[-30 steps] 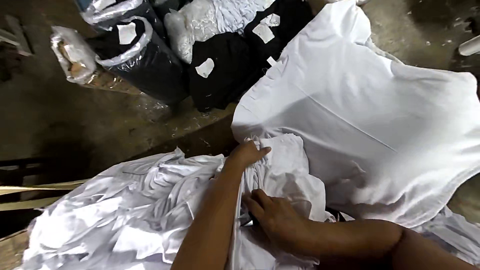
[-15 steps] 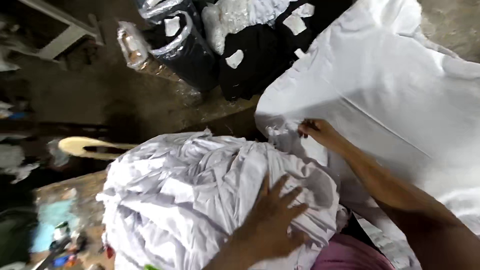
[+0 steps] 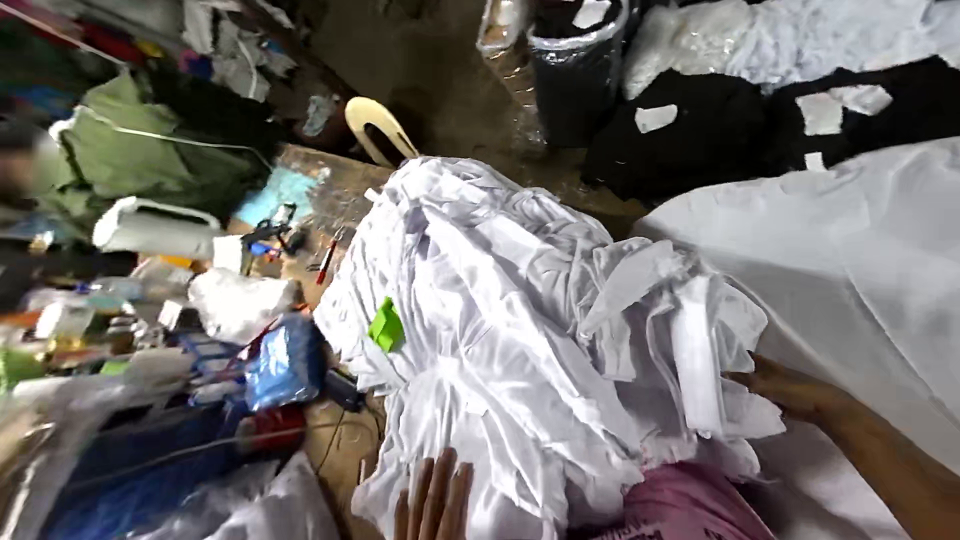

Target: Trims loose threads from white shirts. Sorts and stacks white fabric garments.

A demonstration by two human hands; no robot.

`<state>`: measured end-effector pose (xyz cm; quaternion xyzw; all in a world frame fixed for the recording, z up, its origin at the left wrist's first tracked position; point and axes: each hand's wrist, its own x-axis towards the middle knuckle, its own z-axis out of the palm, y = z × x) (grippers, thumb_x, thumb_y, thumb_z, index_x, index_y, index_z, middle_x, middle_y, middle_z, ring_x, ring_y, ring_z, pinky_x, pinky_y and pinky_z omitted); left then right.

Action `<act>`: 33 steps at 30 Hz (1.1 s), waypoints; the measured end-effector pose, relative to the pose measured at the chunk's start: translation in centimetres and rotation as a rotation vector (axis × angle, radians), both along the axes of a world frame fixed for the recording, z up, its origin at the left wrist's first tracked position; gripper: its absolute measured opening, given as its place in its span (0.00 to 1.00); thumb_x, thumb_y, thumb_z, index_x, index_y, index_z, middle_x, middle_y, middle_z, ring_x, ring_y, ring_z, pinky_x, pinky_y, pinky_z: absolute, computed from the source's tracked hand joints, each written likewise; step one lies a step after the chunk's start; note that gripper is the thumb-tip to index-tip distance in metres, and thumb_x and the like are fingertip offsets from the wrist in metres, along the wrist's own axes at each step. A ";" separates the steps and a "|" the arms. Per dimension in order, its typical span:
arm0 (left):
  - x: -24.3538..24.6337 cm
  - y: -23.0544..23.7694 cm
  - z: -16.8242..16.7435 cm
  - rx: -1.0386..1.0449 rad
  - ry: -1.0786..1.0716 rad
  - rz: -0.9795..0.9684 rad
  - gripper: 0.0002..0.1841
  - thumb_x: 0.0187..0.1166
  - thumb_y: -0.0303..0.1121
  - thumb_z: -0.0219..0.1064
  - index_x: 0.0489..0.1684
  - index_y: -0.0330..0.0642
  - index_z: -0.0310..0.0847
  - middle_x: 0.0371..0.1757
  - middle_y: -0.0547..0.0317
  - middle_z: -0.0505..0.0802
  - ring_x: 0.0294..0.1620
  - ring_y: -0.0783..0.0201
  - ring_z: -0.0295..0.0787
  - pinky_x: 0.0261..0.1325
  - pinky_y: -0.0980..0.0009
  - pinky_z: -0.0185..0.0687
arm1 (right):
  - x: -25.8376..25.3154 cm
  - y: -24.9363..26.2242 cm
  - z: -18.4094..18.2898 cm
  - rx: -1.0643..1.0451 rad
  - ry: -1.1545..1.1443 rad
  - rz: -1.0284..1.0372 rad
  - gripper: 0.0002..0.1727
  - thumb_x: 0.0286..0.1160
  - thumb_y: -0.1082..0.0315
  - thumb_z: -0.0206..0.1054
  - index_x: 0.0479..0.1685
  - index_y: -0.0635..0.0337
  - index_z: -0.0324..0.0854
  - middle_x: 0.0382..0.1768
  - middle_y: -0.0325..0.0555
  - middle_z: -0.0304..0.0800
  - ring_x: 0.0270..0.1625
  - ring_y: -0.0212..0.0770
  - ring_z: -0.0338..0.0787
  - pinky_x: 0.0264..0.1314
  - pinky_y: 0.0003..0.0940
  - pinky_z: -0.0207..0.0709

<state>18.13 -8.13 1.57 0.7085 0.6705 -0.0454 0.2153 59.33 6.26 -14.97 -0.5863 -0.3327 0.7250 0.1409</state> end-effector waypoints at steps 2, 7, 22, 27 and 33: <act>0.4 -2.0 -1.9 0.156 0.021 0.048 0.48 0.67 0.54 0.74 0.80 0.21 0.67 0.81 0.13 0.68 0.81 0.14 0.61 0.77 0.19 0.51 | -0.5 1.1 1.7 0.046 0.052 -0.002 0.23 0.83 0.75 0.56 0.76 0.70 0.61 0.47 0.39 0.83 0.43 0.17 0.84 0.49 0.16 0.80; 1.3 -0.6 -4.0 0.421 0.006 0.151 0.40 0.48 0.38 0.81 0.64 0.18 0.80 0.66 0.19 0.84 0.67 0.20 0.79 0.70 0.31 0.72 | -6.6 3.4 14.6 0.138 0.031 -0.254 0.23 0.95 0.71 0.41 0.79 0.76 0.64 0.73 0.61 0.76 0.70 0.34 0.77 0.74 0.24 0.67; 1.1 24.8 3.9 0.451 -0.130 -0.058 0.27 0.85 0.36 0.62 0.77 0.23 0.72 0.79 0.27 0.78 0.81 0.37 0.74 0.83 0.46 0.68 | -10.6 19.6 0.6 0.542 0.317 -0.324 0.20 0.90 0.56 0.58 0.66 0.61 0.82 0.53 0.47 0.93 0.45 0.31 0.88 0.46 0.31 0.80; 11.7 12.8 -3.5 0.102 0.139 -0.697 0.38 0.61 0.53 0.81 0.76 0.49 0.83 0.83 0.36 0.77 0.85 0.28 0.66 0.79 0.21 0.52 | 2.6 17.0 -12.5 0.379 -0.189 -0.268 0.35 0.91 0.45 0.54 0.68 0.75 0.78 0.63 0.75 0.83 0.67 0.70 0.83 0.71 0.69 0.70; 5.5 10.3 -1.0 -0.010 0.275 -0.152 0.57 0.53 0.41 0.89 0.89 0.32 0.60 0.85 0.15 0.61 0.80 0.16 0.64 0.74 0.26 0.66 | 4.5 10.1 -13.3 0.146 -0.168 -0.031 0.41 0.87 0.36 0.53 0.65 0.73 0.81 0.58 0.71 0.84 0.59 0.61 0.84 0.66 0.62 0.71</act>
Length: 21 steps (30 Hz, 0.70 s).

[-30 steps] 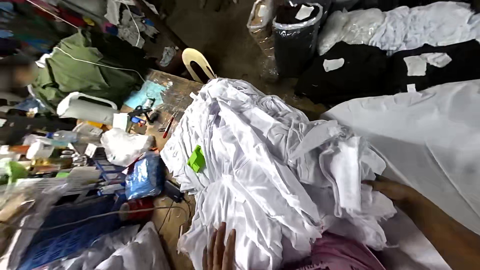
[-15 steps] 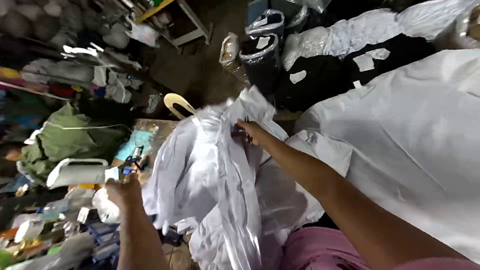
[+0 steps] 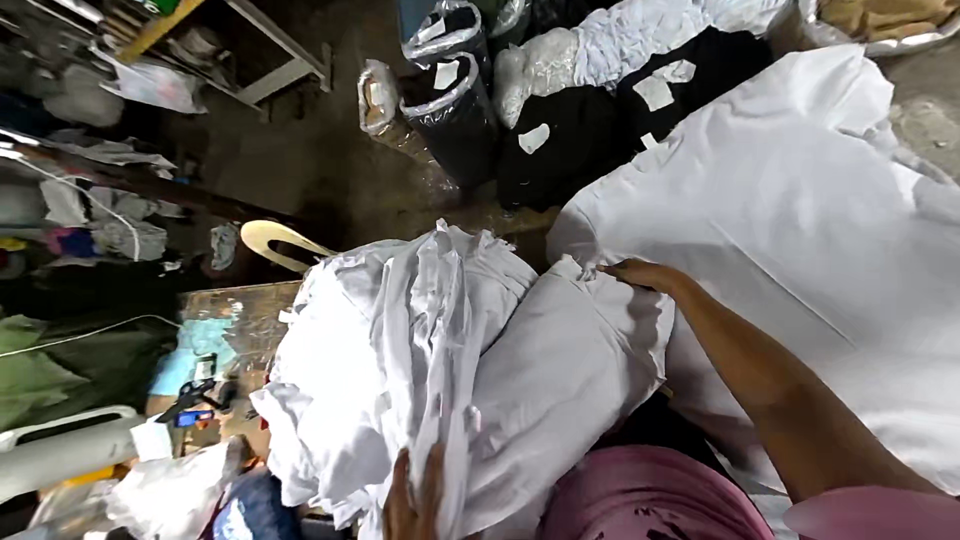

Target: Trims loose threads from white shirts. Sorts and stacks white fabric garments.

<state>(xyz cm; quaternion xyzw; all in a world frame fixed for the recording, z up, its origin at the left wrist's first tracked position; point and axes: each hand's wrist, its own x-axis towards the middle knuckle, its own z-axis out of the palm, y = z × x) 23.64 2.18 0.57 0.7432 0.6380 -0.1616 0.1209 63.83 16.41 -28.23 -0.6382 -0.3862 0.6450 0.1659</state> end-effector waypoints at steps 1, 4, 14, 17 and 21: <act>-1.5 0.3 1.1 -0.094 -0.040 0.126 0.57 0.57 0.39 0.88 0.91 0.32 0.54 0.82 0.14 0.65 0.77 0.18 0.70 0.72 0.28 0.72 | 0.3 -1.0 1.9 0.008 0.041 -0.005 0.37 0.87 0.40 0.57 0.66 0.72 0.80 0.58 0.70 0.85 0.59 0.59 0.84 0.67 0.60 0.73; -6.3 1.5 3.1 -0.146 -0.123 0.327 0.43 0.72 0.33 0.77 0.88 0.28 0.59 0.70 0.17 0.82 0.70 0.22 0.80 0.73 0.28 0.69 | -0.4 -5.0 9.0 0.130 0.303 0.010 0.27 0.76 0.63 0.73 0.71 0.66 0.74 0.49 0.49 0.88 0.46 0.32 0.88 0.55 0.34 0.83; -14.3 20.6 7.5 0.311 0.260 0.164 0.33 0.78 0.27 0.70 0.85 0.27 0.65 0.85 0.14 0.61 0.85 0.15 0.52 0.81 0.20 0.47 | -15.7 -16.1 16.2 0.791 -0.229 0.216 0.37 0.76 0.66 0.70 0.87 0.64 0.65 0.67 0.73 0.81 0.58 0.69 0.90 0.44 0.57 0.88; -0.4 20.4 3.5 0.137 -0.012 -0.109 0.27 0.85 0.33 0.66 0.79 0.25 0.71 0.79 0.24 0.75 0.83 0.29 0.68 0.82 0.34 0.61 | -16.0 -18.8 15.0 0.889 -0.298 0.202 0.31 0.76 0.66 0.69 0.81 0.63 0.74 0.72 0.75 0.79 0.61 0.70 0.90 0.40 0.55 0.89; 14.0 16.5 -3.4 -0.052 -0.241 -0.496 0.22 0.83 0.39 0.69 0.70 0.36 0.84 0.73 0.40 0.85 0.78 0.44 0.78 0.80 0.45 0.71 | -16.7 -20.5 13.3 1.080 -0.389 0.187 0.27 0.77 0.65 0.68 0.76 0.64 0.79 0.70 0.76 0.80 0.62 0.68 0.91 0.34 0.50 0.89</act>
